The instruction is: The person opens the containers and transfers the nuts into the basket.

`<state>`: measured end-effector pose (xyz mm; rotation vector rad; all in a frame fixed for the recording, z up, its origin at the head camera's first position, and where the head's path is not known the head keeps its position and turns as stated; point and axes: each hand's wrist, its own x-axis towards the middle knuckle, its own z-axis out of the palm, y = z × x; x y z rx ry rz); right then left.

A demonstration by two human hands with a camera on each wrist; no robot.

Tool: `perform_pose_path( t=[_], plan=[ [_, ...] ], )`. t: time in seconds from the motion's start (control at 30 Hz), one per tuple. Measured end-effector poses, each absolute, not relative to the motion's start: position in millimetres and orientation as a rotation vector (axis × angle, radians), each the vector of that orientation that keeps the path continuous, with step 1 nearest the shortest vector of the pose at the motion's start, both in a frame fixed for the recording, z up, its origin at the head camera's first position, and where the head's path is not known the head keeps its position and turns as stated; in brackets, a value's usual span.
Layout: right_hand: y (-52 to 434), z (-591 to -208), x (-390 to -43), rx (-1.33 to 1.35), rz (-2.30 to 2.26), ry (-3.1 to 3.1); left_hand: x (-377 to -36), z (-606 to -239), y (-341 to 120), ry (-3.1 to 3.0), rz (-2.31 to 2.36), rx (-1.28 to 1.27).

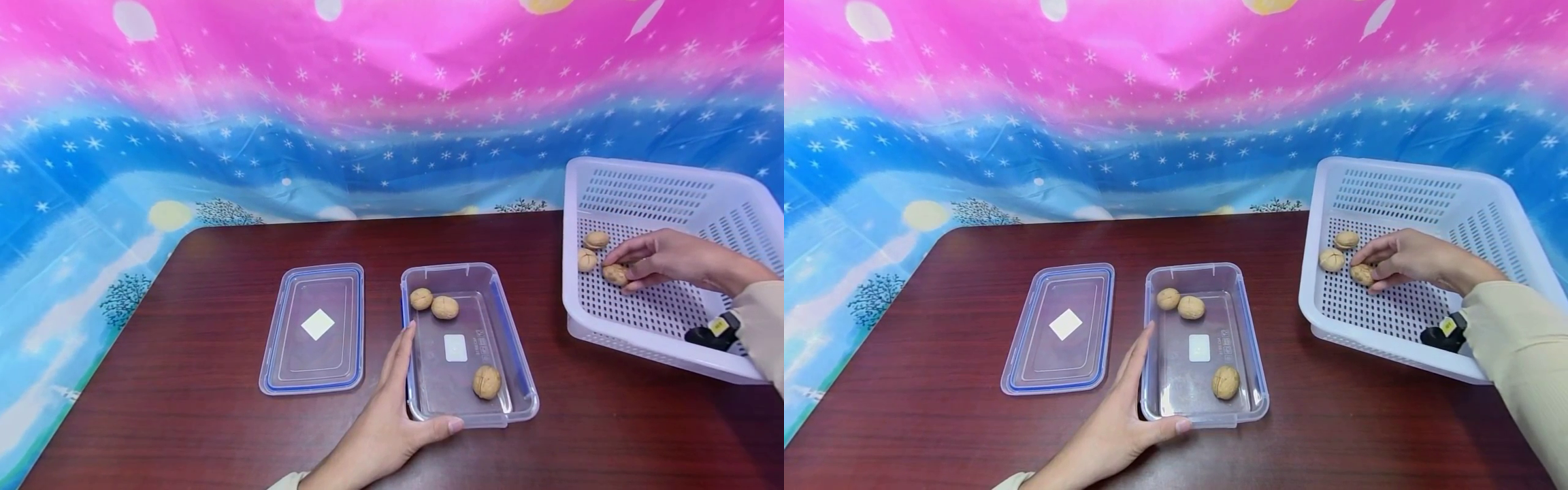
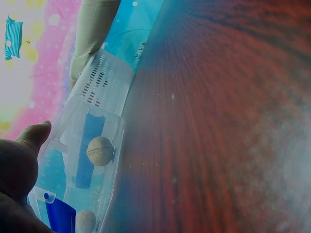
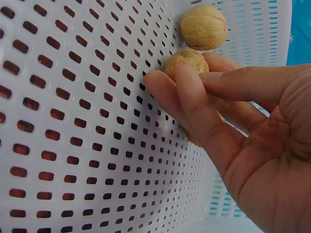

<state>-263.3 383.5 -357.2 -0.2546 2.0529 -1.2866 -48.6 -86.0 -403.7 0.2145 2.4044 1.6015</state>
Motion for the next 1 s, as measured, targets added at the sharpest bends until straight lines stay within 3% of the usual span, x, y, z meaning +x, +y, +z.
perform_pose_path(
  t=[1.0],
  plan=[
    [372,-332,-251,-0.122,-1.119,2.488,-48,-402,-87,2.398,1.599,0.219]
  ],
)
